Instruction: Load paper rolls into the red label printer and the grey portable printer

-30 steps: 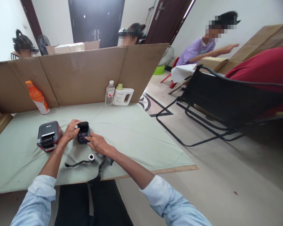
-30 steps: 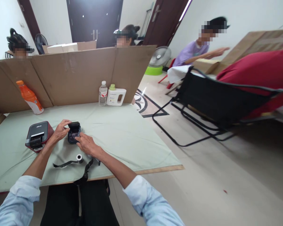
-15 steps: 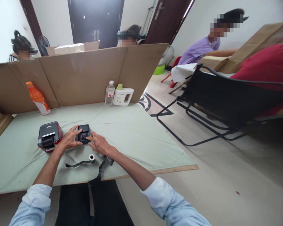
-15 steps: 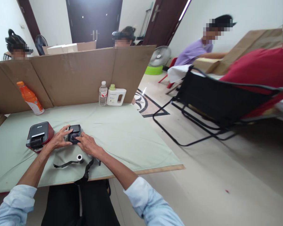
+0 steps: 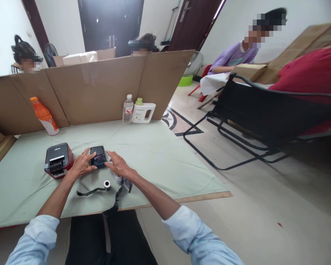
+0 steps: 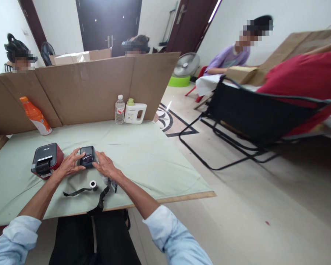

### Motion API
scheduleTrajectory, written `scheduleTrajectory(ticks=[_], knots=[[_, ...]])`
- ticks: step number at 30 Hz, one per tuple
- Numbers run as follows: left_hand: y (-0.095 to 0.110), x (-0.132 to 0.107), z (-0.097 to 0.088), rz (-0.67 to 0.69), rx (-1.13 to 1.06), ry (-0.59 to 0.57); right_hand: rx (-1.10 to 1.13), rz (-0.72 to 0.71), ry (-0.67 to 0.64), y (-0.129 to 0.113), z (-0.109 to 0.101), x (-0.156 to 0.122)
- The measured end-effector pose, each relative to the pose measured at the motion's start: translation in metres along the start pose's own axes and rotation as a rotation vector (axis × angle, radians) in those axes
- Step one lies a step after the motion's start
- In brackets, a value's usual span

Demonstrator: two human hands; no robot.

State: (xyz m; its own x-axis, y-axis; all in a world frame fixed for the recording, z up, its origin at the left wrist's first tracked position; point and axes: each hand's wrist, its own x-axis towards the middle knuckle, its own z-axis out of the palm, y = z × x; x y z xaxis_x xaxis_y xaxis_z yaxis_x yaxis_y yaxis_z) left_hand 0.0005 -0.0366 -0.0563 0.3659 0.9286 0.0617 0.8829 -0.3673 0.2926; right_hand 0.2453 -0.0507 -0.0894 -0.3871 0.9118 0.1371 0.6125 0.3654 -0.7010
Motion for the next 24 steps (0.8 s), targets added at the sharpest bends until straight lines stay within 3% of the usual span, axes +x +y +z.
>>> scheduleTrajectory(ticks=[6,15,24], knots=[[0.003,-0.005,0.001,-0.014,-0.026,-0.018,0.047,0.017,-0.106,0.001,-0.003,0.021],[0.001,0.007,0.009,0.077,-0.021,0.0,0.081,0.058,-0.021,-0.011,-0.012,0.023],[0.06,0.07,0.03,0.208,-0.038,-0.009,0.075,0.174,0.153,0.041,-0.06,-0.003]])
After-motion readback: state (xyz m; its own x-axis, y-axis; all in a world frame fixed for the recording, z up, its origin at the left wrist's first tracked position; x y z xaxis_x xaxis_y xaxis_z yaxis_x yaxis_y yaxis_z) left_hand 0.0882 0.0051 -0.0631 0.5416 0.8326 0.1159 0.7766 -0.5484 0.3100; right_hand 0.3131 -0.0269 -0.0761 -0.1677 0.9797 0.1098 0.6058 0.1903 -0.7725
